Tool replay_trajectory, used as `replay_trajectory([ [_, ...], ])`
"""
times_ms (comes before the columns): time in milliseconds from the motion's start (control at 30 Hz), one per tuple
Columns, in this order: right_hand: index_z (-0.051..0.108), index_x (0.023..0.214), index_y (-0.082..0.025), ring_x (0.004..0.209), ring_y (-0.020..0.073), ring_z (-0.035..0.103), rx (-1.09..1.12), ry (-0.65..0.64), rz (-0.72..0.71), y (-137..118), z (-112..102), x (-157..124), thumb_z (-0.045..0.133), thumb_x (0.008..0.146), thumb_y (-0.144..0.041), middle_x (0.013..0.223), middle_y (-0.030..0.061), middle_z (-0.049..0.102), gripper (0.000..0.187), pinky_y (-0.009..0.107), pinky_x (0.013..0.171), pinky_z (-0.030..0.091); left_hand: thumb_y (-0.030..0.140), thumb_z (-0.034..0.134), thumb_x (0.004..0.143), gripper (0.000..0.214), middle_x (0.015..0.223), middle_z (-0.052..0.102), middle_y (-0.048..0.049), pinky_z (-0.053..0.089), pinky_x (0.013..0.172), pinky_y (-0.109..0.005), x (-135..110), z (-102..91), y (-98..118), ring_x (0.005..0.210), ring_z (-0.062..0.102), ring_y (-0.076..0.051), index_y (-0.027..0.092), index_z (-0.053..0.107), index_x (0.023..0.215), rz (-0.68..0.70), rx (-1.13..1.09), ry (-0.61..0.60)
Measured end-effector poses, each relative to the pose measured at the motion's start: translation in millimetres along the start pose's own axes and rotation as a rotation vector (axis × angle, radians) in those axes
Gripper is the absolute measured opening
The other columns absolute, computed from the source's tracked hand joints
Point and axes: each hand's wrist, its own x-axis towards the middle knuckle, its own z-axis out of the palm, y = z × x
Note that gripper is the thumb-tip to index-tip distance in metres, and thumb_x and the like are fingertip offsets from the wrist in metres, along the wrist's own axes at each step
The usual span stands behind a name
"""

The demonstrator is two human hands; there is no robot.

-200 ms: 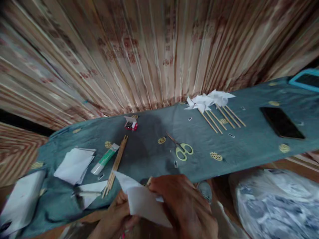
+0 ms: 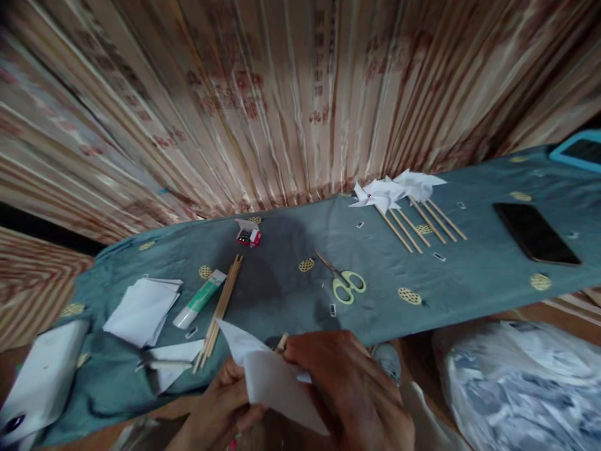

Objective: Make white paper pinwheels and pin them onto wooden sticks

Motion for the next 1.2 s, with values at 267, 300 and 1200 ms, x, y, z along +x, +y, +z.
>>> replay_trajectory([
  [267, 0.055, 0.114, -0.031, 0.075, 0.0168, 0.071, 0.060, 0.028, -0.011, -1.1, 10.5, -3.7, 0.052, 0.084, -0.019, 0.092, 0.0001, 0.073, 0.032, 0.023, 0.070, 0.058, 0.046, 0.080, 0.064, 0.033, 0.041, 0.047, 0.0036, 0.009, 0.036, -0.018, 1.0, -3.9, -1.3, 0.030, 0.025, 0.002, 0.014, 0.073, 0.058, -0.004, 0.014, -0.039],
  [300, 0.055, 0.114, -0.031, 0.075, 0.0168, 0.071, 0.075, 0.033, -0.005, -1.6, 11.0, -3.5, 0.052, 0.084, -0.019, 0.092, -0.0001, 0.073, 0.032, 0.023, 0.070, 0.058, 0.046, 0.080, 0.064, 0.034, 0.042, 0.047, 0.0035, 0.010, 0.036, -0.018, 1.2, -5.1, -2.3, 0.030, 0.025, 0.002, 0.014, 0.073, 0.058, -0.005, 0.020, -0.037],
  [1200, 0.064, 0.081, -0.018, 0.063, 0.0142, 0.064, 0.967, -0.447, 0.749, 62.8, 71.0, 25.7, 0.084, 0.054, -0.034, 0.072, -0.0008, 0.072, 0.037, 0.027, 0.062, 0.049, 0.043, 0.087, 0.049, 0.045, 0.057, 0.054, 0.0039, 0.009, 0.040, -0.019, -5.5, -17.5, -32.6, 0.034, 0.028, 0.002, 0.009, 0.070, 0.074, -0.067, -0.110, 0.245],
])
